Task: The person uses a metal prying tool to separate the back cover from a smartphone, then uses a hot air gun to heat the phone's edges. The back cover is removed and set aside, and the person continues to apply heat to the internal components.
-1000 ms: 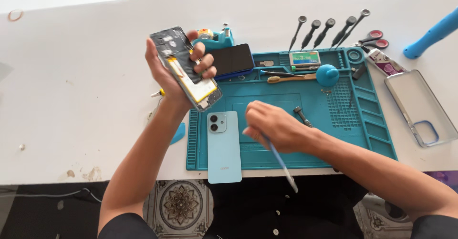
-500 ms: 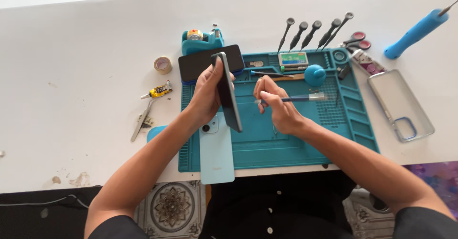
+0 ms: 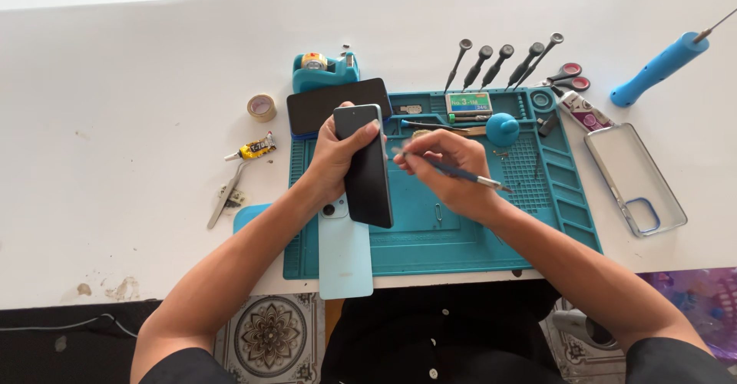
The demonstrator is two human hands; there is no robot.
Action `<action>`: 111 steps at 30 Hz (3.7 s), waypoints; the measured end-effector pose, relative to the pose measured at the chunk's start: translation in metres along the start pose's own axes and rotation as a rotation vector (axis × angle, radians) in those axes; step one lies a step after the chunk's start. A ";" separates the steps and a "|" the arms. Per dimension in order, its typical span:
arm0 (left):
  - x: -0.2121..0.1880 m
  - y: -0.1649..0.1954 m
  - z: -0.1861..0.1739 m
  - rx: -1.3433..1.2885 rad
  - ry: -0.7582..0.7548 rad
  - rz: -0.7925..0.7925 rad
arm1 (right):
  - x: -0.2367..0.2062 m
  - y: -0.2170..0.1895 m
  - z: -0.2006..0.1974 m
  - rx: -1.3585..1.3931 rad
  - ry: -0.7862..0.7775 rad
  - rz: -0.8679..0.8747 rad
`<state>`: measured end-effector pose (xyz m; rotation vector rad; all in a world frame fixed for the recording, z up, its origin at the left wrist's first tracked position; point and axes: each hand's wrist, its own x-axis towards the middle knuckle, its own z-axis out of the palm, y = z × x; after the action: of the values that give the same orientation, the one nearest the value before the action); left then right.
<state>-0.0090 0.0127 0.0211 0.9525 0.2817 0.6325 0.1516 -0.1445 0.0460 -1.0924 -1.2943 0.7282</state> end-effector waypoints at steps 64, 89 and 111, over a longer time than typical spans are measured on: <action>-0.004 0.006 -0.040 0.249 -0.335 0.039 | -0.005 -0.013 0.008 -0.172 -0.009 -0.251; -0.007 0.012 -0.041 0.251 -0.426 0.037 | -0.001 -0.011 0.002 -0.079 -0.118 -0.183; -0.001 0.010 -0.047 0.103 -0.493 0.000 | -0.002 -0.004 0.004 0.083 -0.113 -0.028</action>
<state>-0.0363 0.0480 0.0032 1.1740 -0.1255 0.3678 0.1465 -0.1466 0.0485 -0.9760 -1.3604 0.8246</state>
